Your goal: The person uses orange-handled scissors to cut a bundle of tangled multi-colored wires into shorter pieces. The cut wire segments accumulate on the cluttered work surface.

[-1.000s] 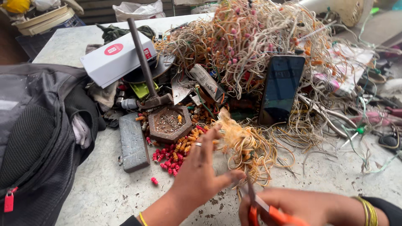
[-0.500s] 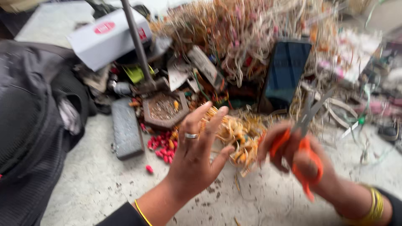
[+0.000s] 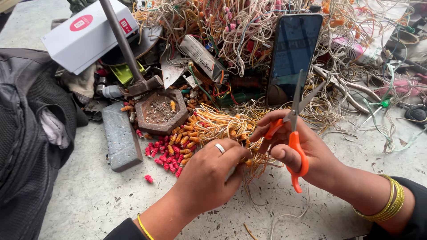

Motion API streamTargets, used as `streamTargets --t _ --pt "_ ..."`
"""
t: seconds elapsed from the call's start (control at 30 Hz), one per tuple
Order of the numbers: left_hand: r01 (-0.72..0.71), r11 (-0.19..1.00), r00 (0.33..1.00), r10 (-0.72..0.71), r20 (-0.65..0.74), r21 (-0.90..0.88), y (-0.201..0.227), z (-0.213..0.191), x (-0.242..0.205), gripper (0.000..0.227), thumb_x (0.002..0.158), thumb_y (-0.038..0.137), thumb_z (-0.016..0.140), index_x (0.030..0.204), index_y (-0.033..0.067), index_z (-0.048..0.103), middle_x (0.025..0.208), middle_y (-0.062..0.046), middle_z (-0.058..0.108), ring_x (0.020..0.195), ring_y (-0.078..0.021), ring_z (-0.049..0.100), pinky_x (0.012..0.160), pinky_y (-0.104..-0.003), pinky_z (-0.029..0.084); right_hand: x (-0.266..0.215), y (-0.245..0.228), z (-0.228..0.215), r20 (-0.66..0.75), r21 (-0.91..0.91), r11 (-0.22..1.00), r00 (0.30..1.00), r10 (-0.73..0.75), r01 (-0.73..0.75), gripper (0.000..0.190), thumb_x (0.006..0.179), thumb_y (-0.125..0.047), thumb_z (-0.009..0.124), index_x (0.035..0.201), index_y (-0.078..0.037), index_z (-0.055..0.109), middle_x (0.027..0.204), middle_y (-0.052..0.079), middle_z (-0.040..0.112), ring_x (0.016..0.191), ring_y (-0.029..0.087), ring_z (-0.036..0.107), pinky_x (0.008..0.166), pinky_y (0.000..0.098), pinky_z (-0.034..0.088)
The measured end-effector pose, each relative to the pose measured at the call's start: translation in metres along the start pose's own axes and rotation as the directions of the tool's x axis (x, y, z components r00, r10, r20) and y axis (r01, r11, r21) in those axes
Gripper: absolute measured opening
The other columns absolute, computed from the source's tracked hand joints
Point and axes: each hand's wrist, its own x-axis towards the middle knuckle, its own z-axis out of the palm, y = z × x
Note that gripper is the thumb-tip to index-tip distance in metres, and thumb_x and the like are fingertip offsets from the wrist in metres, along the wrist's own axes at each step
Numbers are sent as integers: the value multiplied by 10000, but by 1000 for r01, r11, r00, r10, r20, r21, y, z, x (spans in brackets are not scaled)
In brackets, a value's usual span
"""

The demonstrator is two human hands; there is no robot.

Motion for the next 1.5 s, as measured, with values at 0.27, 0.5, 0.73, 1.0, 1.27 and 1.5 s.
streamTargets --t 0.27,0.5,0.73,1.0,1.27,1.5 --pt "-50 997 999 51 -9 66 2 0 3 243 800 128 767 1014 48 687 1032 -105 690 984 -302 669 832 -401 542 -2 -1 5 82 -210 964 985 -152 166 741 879 -559 753 1356 -45 513 1231 130 689 1133 227 682 988 395 557" --pt "105 994 986 -101 -130 25 -7 0 2 121 968 130 660 1050 44 680 910 -126 739 859 -326 692 771 -442 531 -2 -3 5 133 -291 932 974 -185 216 817 863 -657 728 1350 -39 505 1241 126 694 1200 246 692 1025 409 548" --pt "376 914 899 -400 -179 -154 -14 0 6 211 1055 215 525 1183 58 584 754 -105 737 681 -225 753 585 -355 569 -5 -6 2 210 -577 747 944 -256 331 874 784 -704 711 1340 -56 528 1208 78 705 1147 213 688 991 379 542" --pt "292 902 882 -382 -275 -317 -12 -24 8 213 1025 193 571 1157 40 640 842 -58 771 793 -113 787 649 -252 608 -6 -8 15 200 -587 673 886 -417 450 879 830 -644 735 1393 -11 499 1331 134 625 1251 282 612 1050 420 466" --pt "201 901 910 -317 -266 -385 8 -32 5 168 902 44 730 1058 44 793 951 -51 726 768 -81 685 641 -213 558 -30 -26 32 573 -19 945 771 277 -325 1008 713 -898 643 1161 4 598 1044 80 603 908 142 618 776 286 466" --pt "84 954 927 -181 -328 -289 16 -29 2 177 880 14 763 1041 78 799 938 -24 766 800 -87 733 643 -216 587 -33 -14 38 595 216 794 721 354 -568 996 627 -877 695 1112 -18 557 1034 42 604 948 125 602 850 264 477"
